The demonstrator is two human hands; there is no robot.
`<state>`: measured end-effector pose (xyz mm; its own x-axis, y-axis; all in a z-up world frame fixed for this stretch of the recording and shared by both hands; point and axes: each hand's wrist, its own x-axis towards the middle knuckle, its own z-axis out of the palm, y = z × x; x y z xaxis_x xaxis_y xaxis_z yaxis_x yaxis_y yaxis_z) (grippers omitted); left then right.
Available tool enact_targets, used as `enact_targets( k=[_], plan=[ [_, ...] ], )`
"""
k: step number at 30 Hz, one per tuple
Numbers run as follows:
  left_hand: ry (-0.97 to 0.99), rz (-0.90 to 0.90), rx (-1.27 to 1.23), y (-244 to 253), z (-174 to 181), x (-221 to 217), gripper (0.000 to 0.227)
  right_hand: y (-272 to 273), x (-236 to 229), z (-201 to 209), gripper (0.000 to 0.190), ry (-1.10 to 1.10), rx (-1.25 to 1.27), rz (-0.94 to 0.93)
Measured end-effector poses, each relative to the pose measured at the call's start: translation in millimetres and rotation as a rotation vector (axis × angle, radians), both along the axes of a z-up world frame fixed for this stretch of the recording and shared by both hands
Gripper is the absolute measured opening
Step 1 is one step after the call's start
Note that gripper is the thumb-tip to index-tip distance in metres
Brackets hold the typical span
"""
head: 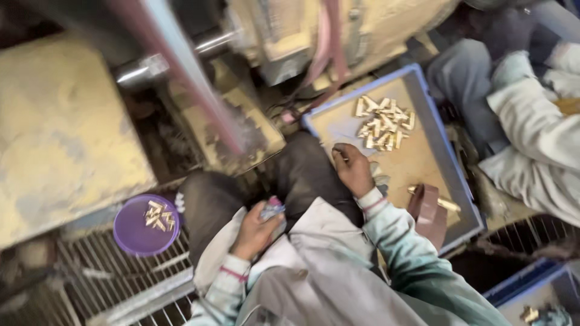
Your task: The person sits on the floor and repeatedly picks up small brass-colored metal parts from a blue tray. They press each part against a rotating grinding wheel to smooth or shape it, then place the finished part into a purple bowl.
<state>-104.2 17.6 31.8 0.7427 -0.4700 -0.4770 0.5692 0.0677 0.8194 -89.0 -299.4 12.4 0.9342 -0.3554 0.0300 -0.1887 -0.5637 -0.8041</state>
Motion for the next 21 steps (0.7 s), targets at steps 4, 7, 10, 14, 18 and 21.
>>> enact_targets(
  k=[4,7,10,14,18,21],
  plan=[
    [0.087,0.019,0.013,3.1,-12.4,5.5,0.01,-51.0,11.5,-44.7,0.048,0.284,-0.321,-0.014],
    [0.115,0.017,0.084,2.7,-11.6,9.9,0.008,-82.7,19.6,-69.6,0.069,0.284,-0.537,-0.015],
    [0.209,0.02,0.165,-0.5,-7.8,15.7,0.01,-119.2,35.1,-84.0,0.078,0.32,-0.532,-0.164],
    [0.248,0.027,0.172,2.4,-8.7,17.9,0.008,-179.7,58.7,-95.2,0.088,0.42,-0.459,-0.358],
    [0.207,0.033,0.163,8.5,-17.7,16.7,0.009,-221.4,60.6,-99.7,0.1,0.541,-0.357,-0.502],
    [0.175,0.069,0.108,7.2,-28.1,17.0,0.009,-230.1,65.0,-102.1,0.085,0.653,-0.139,-0.528]
  ],
)
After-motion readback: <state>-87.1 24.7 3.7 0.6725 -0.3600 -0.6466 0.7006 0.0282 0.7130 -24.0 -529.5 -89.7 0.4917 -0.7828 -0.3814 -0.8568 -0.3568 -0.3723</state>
